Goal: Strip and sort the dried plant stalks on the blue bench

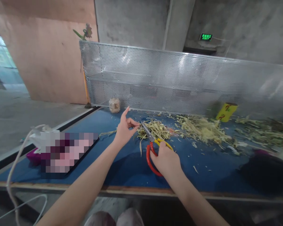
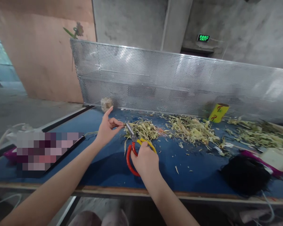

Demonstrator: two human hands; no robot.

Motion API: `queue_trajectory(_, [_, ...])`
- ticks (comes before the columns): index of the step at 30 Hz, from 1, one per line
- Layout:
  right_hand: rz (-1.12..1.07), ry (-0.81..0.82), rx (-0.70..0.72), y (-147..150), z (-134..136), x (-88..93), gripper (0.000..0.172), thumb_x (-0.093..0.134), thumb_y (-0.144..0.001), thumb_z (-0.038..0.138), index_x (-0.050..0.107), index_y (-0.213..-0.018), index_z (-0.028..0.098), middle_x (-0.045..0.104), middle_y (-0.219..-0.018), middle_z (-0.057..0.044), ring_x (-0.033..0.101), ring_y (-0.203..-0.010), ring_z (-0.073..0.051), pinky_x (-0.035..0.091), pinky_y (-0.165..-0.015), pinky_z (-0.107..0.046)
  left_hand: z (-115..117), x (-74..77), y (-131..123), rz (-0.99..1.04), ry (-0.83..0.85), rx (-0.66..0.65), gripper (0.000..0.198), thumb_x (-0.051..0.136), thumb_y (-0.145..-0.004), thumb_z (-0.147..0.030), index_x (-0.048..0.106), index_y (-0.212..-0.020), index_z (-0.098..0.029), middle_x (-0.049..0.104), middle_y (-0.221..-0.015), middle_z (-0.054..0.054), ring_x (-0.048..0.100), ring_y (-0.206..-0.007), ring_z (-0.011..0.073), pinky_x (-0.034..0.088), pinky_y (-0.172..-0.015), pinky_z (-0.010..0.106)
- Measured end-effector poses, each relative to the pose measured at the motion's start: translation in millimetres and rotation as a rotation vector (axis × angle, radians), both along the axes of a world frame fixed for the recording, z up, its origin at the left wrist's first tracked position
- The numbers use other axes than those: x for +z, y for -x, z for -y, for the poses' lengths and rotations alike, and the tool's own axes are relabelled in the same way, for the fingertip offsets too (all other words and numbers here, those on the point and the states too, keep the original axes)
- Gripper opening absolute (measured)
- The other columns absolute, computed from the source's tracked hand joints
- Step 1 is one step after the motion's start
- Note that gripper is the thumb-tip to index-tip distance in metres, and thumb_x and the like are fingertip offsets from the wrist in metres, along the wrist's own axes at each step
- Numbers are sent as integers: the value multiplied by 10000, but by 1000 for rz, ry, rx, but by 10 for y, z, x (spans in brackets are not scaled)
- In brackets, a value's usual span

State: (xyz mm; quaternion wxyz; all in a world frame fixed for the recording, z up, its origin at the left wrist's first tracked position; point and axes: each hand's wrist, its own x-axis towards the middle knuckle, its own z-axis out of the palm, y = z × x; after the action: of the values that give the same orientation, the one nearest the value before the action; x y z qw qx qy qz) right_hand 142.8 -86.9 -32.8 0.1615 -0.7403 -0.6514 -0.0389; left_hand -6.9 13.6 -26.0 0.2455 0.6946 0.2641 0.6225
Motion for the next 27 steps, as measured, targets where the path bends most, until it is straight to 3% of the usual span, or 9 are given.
queue_trajectory(8, [-57,17,33,-23,-5,3,400,373,-768,457,455,-923,98,617,-784,-134,613,-712,-229,425,-577,-277,55,47,-23,-27,-10,22,778,579,-654,-87,155,-1300,-181,531,-626,-48,599,-723,128,491,-772,333])
queue_trajectory(27, [-95,1,52,-10,-10,-47,381,363,-775,469,472,-874,117,626,-728,-125,619,-674,-223,427,-576,-281,34,20,-25,-82,-40,56,781,584,-651,-92,166,-1301,-200,551,-628,-46,604,-710,128,493,-757,326])
